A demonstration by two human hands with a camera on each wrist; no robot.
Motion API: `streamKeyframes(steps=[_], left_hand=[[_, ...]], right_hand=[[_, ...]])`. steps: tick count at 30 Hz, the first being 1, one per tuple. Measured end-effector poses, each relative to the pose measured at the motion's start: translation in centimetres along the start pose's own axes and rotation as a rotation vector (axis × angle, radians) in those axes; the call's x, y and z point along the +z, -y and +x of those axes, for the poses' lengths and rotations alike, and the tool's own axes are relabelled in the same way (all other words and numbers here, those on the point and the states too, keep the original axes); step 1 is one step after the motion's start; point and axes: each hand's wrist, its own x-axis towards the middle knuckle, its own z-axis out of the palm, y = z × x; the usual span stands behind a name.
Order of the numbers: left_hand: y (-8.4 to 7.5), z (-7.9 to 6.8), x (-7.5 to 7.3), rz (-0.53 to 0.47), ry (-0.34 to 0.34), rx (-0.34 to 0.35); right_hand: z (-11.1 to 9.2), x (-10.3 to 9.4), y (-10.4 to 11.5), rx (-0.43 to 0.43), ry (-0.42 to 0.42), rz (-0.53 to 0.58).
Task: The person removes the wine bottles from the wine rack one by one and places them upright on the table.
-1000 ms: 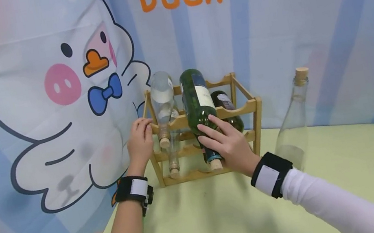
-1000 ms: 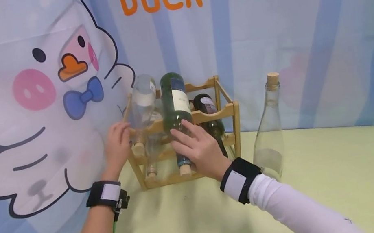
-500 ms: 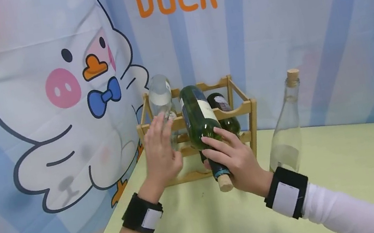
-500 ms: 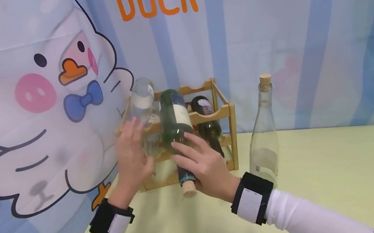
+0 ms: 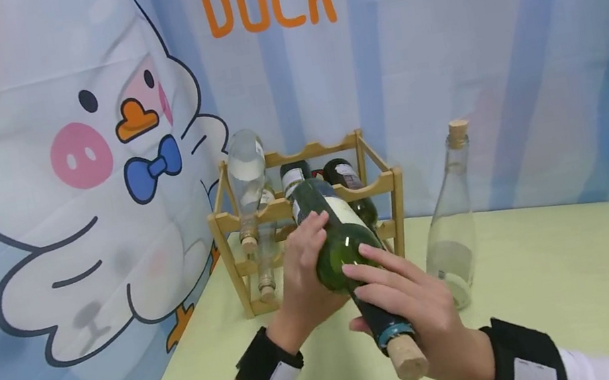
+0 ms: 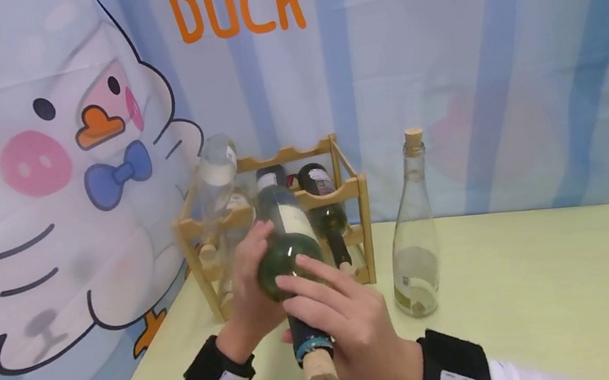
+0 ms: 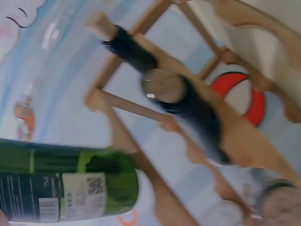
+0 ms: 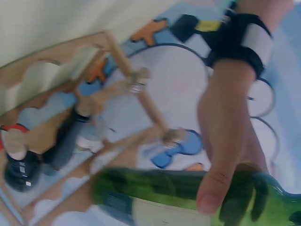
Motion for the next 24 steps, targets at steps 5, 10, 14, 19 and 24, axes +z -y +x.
streamKeyframes(steps=[5, 10, 14, 19, 24], left_hand=[[-3.6, 1.6, 1.0, -0.28, 0.015, 0.049], [-6.9, 2.8, 3.2, -0.543, 0.172, -0.148], [-8.4, 2.8, 6.1, -0.624, 0.328, -0.375], [-9.8, 2.2, 10.3, -0.695, 0.511, -0.561], [-10.6, 1.6, 13.9, -0.665, 0.583, -0.56]], right_hand=[[1.4, -2.2, 1.2, 0.039, -0.114, 0.14], [2.3, -4.3, 0.4, 0.166, -0.152, 0.081], [1.9, -6.5, -1.3, 0.374, -0.091, -0.007], [-0.6, -9.4, -3.7, 0.59, -0.02, -0.156], [-2.9, -11.5, -5.9, 0.678, -0.002, -0.276]])
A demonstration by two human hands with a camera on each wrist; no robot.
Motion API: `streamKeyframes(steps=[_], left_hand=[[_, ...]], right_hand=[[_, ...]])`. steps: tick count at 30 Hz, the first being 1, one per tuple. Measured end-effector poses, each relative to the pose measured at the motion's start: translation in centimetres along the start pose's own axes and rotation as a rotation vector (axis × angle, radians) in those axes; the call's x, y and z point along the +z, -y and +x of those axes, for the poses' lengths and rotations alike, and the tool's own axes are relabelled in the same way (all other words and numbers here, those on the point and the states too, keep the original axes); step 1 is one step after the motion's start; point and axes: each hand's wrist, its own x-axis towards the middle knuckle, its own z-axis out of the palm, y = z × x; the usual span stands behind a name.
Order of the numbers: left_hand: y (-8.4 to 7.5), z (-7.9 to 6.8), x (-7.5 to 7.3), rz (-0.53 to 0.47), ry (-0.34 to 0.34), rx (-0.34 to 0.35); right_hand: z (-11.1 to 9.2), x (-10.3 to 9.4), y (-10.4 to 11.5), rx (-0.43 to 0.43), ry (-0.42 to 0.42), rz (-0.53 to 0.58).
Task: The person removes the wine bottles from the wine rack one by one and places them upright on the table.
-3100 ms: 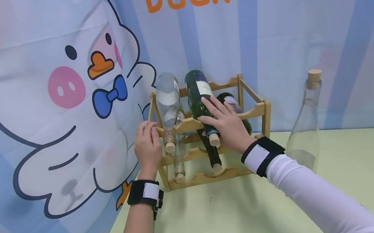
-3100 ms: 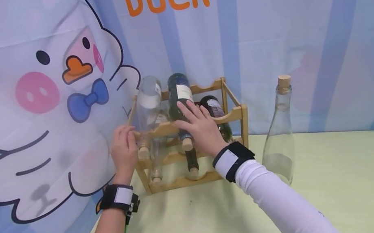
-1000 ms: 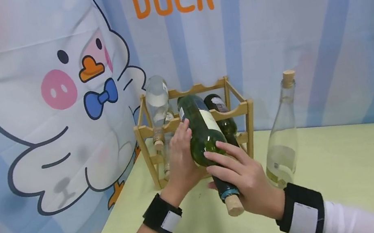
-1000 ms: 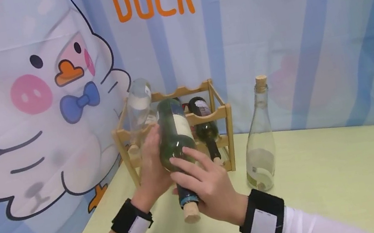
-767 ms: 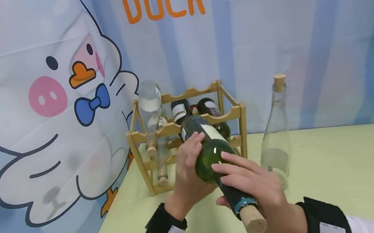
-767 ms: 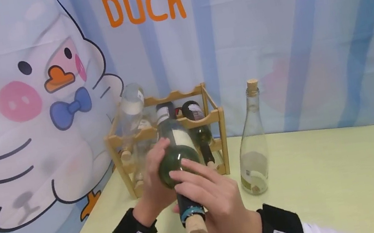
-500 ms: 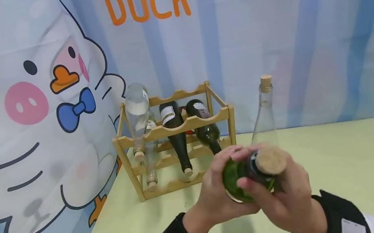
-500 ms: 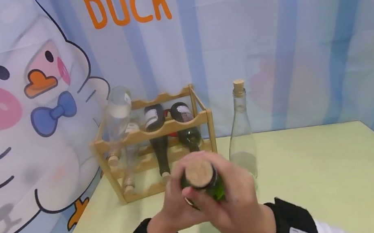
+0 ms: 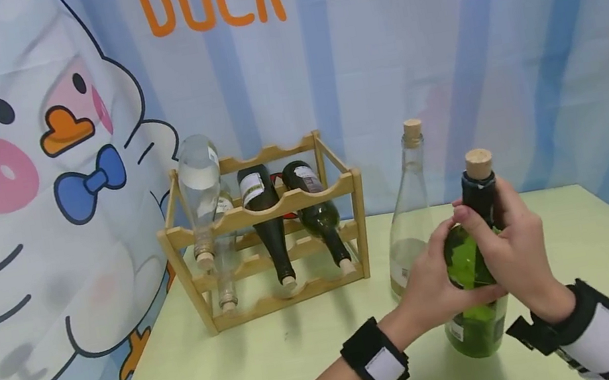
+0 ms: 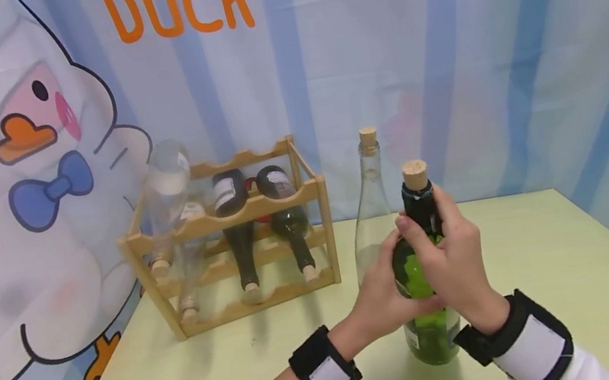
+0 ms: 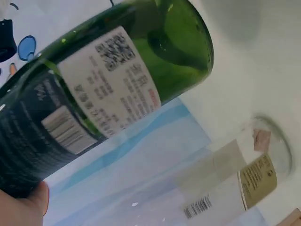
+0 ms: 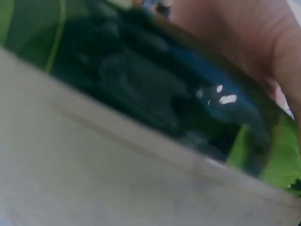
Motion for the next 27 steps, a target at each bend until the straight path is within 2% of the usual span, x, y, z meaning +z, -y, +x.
streamKeyframes(steps=[4, 7, 12, 16, 19, 22, 27], left_hand=[[0.8, 1.5, 1.3, 0.101, 0.011, -0.004], [1.3, 2.1, 2.1, 0.115, 0.035, -0.06], [2.2, 1.9, 3.4, 0.11, 0.047, -0.113], [2.8, 1.8, 3.9, 0.112, 0.054, -0.111], [3.1, 1.9, 4.1, 0.156, 0.036, -0.094], [3.2, 1.9, 4.6, 0.293, -0.029, -0.049], [3.6, 1.7, 5.5, 0.617, -0.207, 0.053]], right_hand=[[0.3, -0.3, -2.5, 0.036, -0.046, -0.051], [0.1, -0.2, -4.2, 0.07, -0.08, -0.086], [-0.7, 0.1, -6.3, 0.166, -0.096, -0.094], [-0.7, 0.2, -6.9, 0.211, -0.094, -0.121], [-0.4, 0.4, -7.4, 0.215, -0.109, -0.142], [0.0, 0.6, -8.0, 0.196, -0.136, -0.148], [0.8, 1.1, -8.9, 0.174, -0.157, -0.165]])
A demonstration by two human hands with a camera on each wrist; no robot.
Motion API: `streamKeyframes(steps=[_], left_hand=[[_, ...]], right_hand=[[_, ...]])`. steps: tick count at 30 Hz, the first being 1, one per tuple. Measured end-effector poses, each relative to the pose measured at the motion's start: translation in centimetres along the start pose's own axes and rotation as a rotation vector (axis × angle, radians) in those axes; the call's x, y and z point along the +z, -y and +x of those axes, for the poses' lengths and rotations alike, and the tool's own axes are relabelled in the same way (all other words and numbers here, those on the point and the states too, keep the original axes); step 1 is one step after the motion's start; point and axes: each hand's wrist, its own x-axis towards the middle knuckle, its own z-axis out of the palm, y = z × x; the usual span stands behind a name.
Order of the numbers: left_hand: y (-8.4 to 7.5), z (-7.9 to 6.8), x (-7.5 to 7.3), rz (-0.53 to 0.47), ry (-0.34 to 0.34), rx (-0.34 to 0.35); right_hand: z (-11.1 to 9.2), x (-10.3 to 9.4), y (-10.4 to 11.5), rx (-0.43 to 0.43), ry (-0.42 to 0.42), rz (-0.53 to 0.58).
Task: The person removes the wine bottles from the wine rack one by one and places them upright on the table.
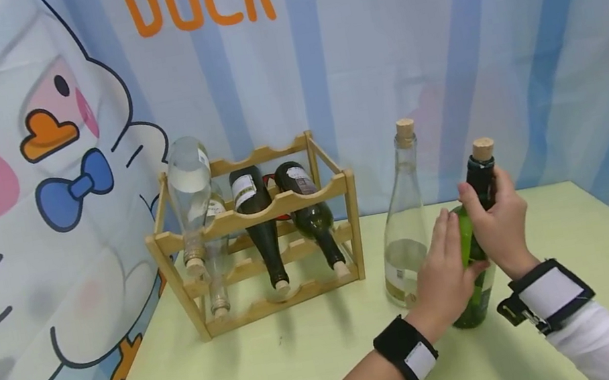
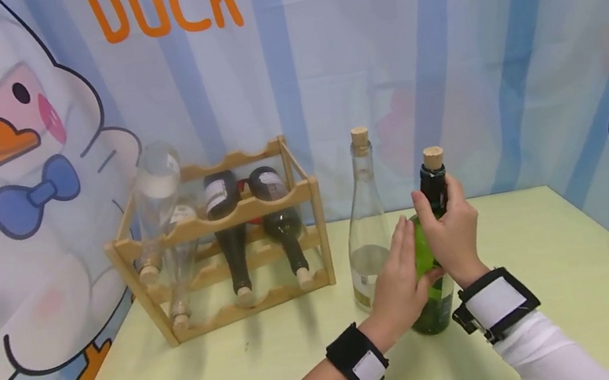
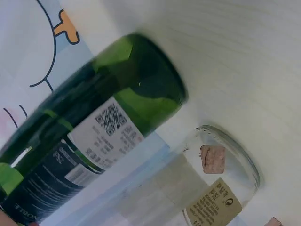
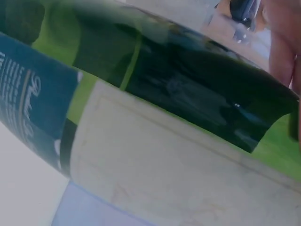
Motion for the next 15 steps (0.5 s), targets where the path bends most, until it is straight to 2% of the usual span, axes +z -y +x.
streamKeyframes(steps=[2, 4, 11, 13, 15], left_hand=[[0.1, -0.1, 0.2, 0.073, -0.05, 0.021], [0.3, -0.1, 0.3, 0.11, -0.064, 0.036], [0.8, -0.1, 0.2, 0.111, -0.015, 0.059], [0.8, -0.1, -0.2, 0.115, -0.006, 0.055], [0.7, -0.1, -1.3, 0.126, -0.022, 0.075]], right_hand=[[0.2, 0.2, -0.2, 0.001, -0.005, -0.008], [0.3, 0.4, -0.4, 0.002, -0.012, -0.01], [0.4, 0.4, -0.7, -0.013, -0.038, -0.019], [0.3, 0.5, -0.7, -0.017, -0.038, -0.018], [0.2, 0.5, -0.8, -0.022, -0.037, -0.014]])
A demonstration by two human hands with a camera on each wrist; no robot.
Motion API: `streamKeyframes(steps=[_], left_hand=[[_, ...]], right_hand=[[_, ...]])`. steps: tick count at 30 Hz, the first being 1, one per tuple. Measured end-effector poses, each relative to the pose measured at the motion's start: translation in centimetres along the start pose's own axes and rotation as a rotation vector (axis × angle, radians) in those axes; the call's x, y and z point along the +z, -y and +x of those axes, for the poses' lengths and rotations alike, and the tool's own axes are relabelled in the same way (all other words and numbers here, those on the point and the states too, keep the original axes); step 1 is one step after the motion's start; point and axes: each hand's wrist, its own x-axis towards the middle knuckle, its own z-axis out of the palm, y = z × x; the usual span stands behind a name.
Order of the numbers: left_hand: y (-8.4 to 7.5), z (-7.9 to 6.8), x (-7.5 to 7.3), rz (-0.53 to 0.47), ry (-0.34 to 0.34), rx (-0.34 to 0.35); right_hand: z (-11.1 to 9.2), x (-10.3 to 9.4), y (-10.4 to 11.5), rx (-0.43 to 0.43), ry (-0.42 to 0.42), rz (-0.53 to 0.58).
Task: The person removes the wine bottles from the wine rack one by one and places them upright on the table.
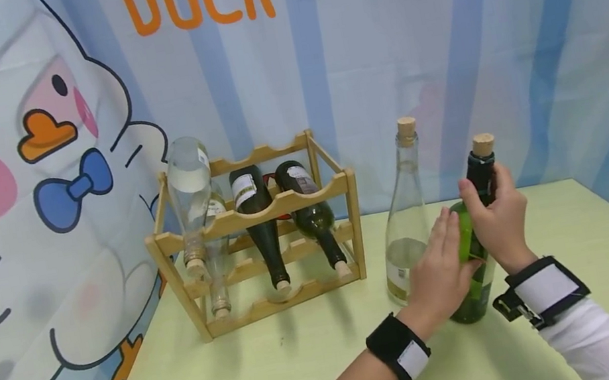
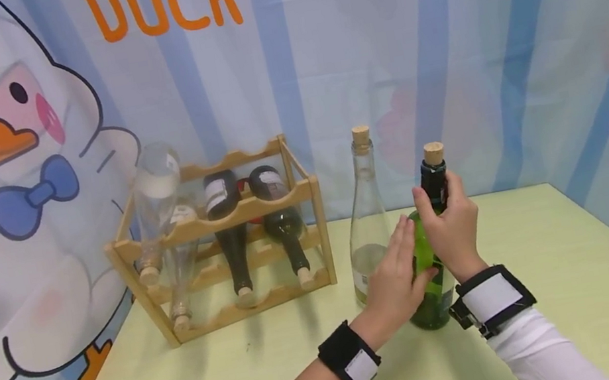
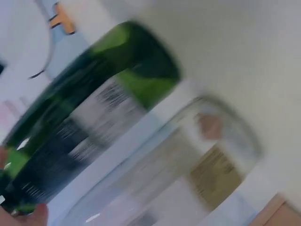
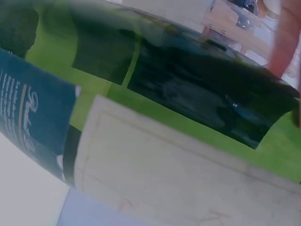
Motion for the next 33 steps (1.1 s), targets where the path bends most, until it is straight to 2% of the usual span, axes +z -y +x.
streamKeyframes(steps=[2, 4, 7, 9, 10, 11, 12, 14, 16, 19, 21, 23, 25, 27, 30, 33], left_hand=[[0.2, 0.4, -2.0, -0.017, -0.08, 0.046], [0.7, 0.8, -5.2, -0.057, -0.228, 0.138], [2.2, 1.5, -10.9, -0.157, -0.561, 0.299], [4.2, 1.7, -14.6, -0.208, -0.783, 0.346], [5.4, 1.6, -16.2, -0.227, -0.885, 0.337], [6.7, 1.4, -17.6, -0.253, -0.967, 0.3], [8.2, 1.0, -18.8, -0.271, -1.03, 0.236], [11.4, -0.2, -20.7, -0.272, -1.089, 0.048], [14.6, -1.6, -22.0, -0.246, -1.064, -0.174], [18.8, -3.6, -23.2, -0.183, -0.933, -0.465], [21.2, -4.6, -23.2, -0.176, -0.861, -0.595], [23.2, -5.4, -22.8, -0.191, -0.792, -0.685], [24.8, -6.2, -21.8, -0.194, -0.716, -0.726], [26.0, -6.9, -20.6, -0.174, -0.643, -0.717], [27.2, -7.6, -19.2, -0.097, -0.596, -0.618], [27.7, -8.0, -18.5, -0.023, -0.615, -0.525]], right_hand=[[0.1, 0.0, 0.0, -0.008, -0.003, 0.001], [-0.1, 0.0, 0.1, -0.012, -0.005, -0.001], [-0.3, 0.0, 0.1, -0.009, -0.003, 0.0], [-0.4, 0.1, 0.1, -0.006, 0.0, 0.002], [-0.4, 0.1, 0.1, -0.003, 0.002, 0.003], [-0.4, 0.1, 0.1, -0.002, 0.002, 0.003], [-0.4, 0.1, 0.1, -0.003, 0.001, 0.001], [-0.4, 0.2, 0.0, -0.004, -0.001, 0.0], [-0.3, 0.2, 0.0, -0.005, -0.002, -0.002], [-0.3, 0.2, 0.0, -0.006, -0.008, -0.002], [-0.2, 0.2, 0.0, -0.01, -0.012, -0.006], [-0.1, 0.2, 0.0, -0.009, -0.014, -0.007], [-0.1, 0.2, 0.0, -0.01, -0.017, -0.007], [-0.2, 0.3, 0.0, -0.012, -0.02, -0.003], [-0.3, 0.3, -0.1, -0.013, -0.021, 0.002], [-0.4, 0.3, -0.2, 0.0, -0.021, 0.008]])
